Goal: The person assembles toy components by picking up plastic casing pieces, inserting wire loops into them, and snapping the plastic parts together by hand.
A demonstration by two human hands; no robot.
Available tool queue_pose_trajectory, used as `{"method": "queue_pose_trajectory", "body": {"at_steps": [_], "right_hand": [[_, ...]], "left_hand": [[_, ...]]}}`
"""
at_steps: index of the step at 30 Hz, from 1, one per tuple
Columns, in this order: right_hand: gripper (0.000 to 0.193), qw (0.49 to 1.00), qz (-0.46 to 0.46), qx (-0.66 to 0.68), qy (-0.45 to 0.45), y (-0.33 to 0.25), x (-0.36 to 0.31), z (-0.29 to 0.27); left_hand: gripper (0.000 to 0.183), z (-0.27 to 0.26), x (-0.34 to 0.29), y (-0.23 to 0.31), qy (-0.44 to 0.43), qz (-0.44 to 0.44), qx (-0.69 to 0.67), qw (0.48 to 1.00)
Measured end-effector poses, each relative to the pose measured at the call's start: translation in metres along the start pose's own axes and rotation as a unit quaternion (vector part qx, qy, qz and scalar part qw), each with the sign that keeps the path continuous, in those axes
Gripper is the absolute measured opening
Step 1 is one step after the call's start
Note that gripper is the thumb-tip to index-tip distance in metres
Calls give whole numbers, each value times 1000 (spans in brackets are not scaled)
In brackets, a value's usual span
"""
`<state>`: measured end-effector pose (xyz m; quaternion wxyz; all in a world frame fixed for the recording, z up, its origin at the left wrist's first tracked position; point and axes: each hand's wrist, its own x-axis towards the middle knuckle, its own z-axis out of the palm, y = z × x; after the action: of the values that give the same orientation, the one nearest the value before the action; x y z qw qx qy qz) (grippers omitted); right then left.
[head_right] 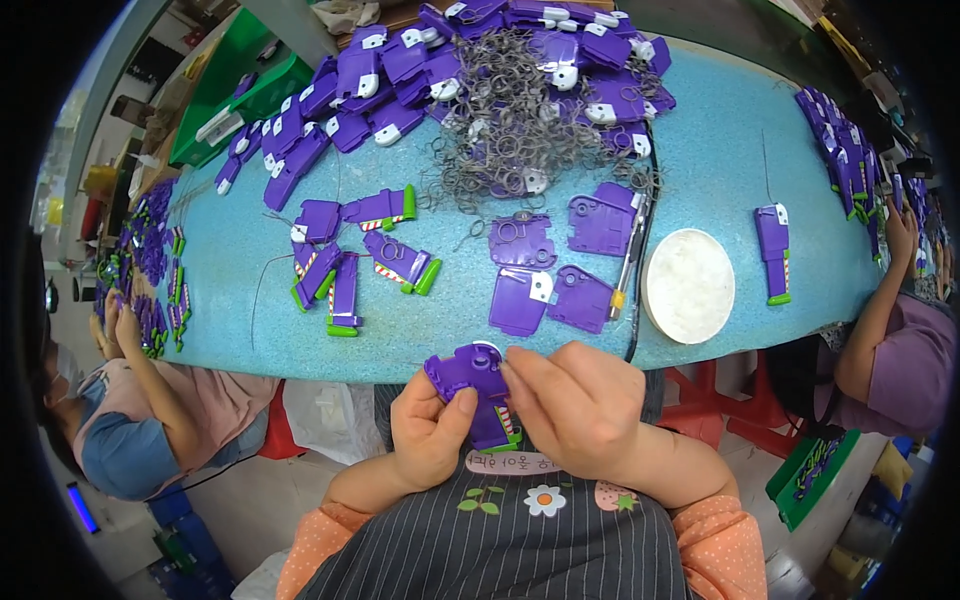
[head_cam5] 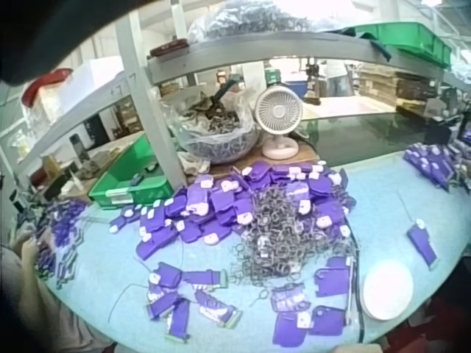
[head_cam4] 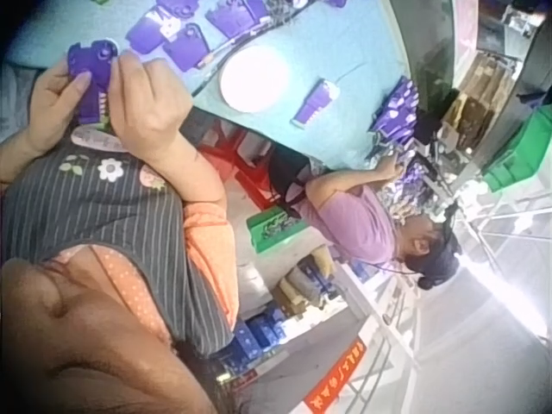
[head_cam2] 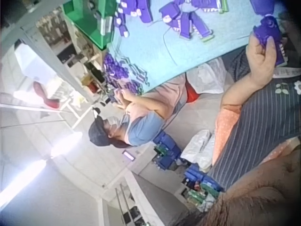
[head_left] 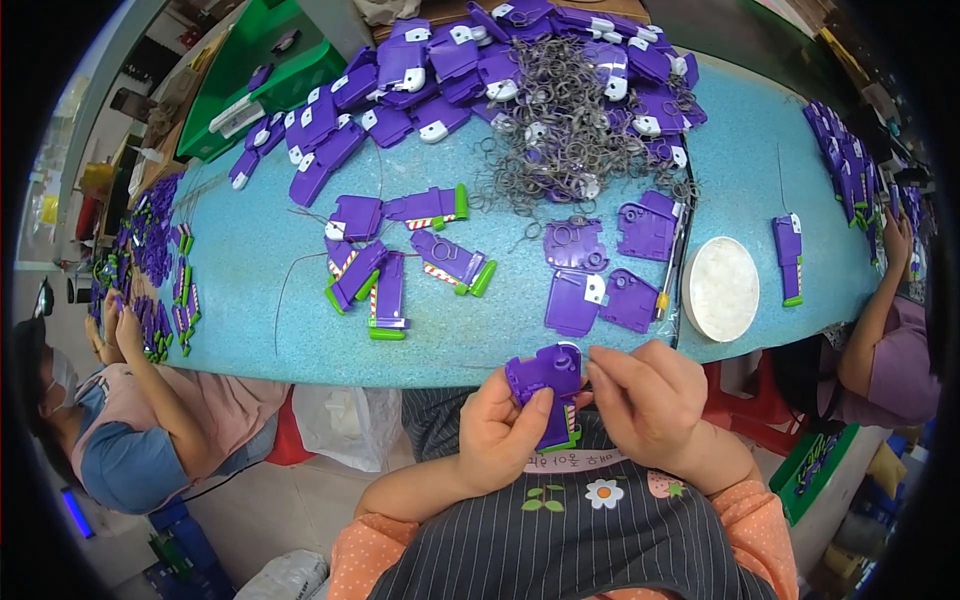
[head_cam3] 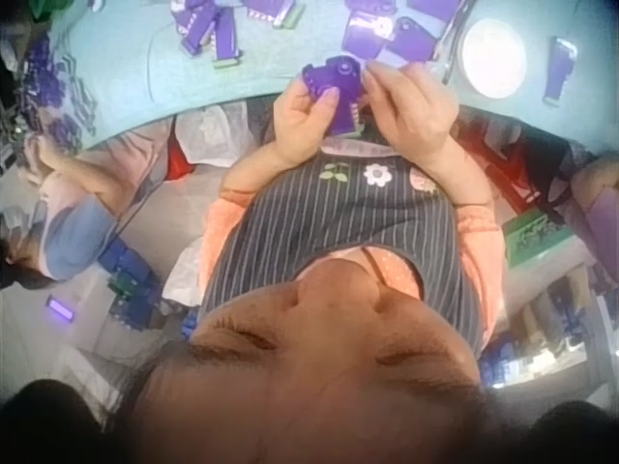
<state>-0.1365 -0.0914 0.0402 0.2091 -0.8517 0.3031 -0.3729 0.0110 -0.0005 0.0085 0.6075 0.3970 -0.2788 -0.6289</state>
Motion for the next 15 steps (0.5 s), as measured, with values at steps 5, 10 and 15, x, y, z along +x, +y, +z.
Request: {"method": "queue_pose_trajectory", "body": {"at_steps": [5, 10, 15], "right_hand": [[17, 1000, 4, -24, -14, 0, -4, 4], [14, 999, 37, -7, -10, 1, -7, 6], [13, 998, 51, -18, -35, -1, -8, 3]], "left_hand": [[29, 3, -7, -8, 21, 14, 32, 999], [28, 2, -6, -6, 9, 38, 144, 989], [26, -1, -4, -9, 34, 99, 327, 939]]}}
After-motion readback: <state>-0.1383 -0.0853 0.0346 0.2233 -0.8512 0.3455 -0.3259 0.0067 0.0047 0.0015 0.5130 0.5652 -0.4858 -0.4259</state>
